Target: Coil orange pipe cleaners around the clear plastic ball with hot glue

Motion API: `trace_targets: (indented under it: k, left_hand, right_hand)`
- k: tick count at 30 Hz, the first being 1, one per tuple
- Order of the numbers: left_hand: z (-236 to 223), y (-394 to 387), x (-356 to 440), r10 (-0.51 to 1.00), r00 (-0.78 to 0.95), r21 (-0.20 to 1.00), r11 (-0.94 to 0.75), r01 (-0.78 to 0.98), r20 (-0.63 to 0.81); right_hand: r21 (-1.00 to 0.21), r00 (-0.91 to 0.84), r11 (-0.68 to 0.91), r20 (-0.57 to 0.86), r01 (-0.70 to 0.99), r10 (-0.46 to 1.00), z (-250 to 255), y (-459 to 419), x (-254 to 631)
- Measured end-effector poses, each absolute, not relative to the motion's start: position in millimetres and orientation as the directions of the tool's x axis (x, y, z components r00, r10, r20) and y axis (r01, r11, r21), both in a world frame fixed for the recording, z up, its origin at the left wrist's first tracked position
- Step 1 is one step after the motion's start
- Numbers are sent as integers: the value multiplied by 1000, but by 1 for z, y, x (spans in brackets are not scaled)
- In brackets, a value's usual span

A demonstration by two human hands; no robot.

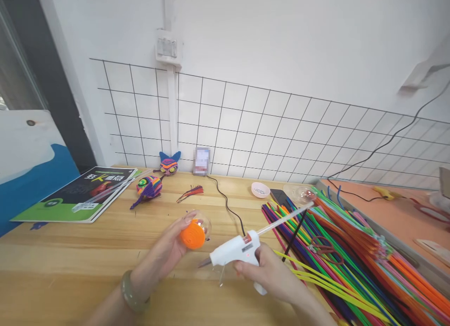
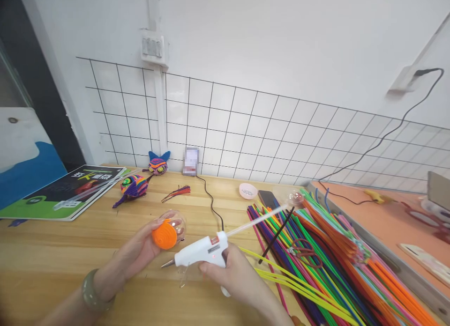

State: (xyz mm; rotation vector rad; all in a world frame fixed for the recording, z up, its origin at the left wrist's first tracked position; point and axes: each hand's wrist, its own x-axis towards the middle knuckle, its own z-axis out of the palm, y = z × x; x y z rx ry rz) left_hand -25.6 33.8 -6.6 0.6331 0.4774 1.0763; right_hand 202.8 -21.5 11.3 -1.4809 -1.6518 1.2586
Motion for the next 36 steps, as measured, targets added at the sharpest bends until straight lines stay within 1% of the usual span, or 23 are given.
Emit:
trace_targets:
  k: [2, 5, 8, 12, 17, 21, 27, 36]
  left_hand:
    - [-6, 33, -25, 914, 403, 680, 322, -659, -43]
    - [-5, 31, -24, 929, 361, 709, 310, -633, -83]
    - [-4, 29, -23, 945, 303, 764, 285, -579, -123]
    - [-1, 28, -22, 947, 286, 821, 277, -499, -145]
    - [-2, 27, -23, 944, 298, 831, 276, -483, -140]
    - [-4, 27, -22, 943, 302, 826, 279, -490, -139]
    - [-3, 26, -22, 943, 312, 836, 264, -480, -118]
    - [-2, 27, -21, 942, 311, 852, 266, -451, -129]
  right_hand:
    - [-929, -151, -101, -165, 356, 975, 10, -23, 204]
    - [-952, -148, -20, -68, 306, 987, 11, -26, 201]
    - [-946, -136, 82, 41, 313, 990, 18, -27, 196]
    - [-932, -107, 106, 74, 347, 992, 25, -29, 191]
    - [-926, -66, 174, 161, 335, 985, 19, -30, 191]
    - [-917, -89, 213, 195, 338, 977, 12, -29, 192]
    - [-858, -122, 282, 255, 428, 959, 5, -27, 195]
    - [-844, -143, 317, 282, 434, 949, 0, -25, 198]
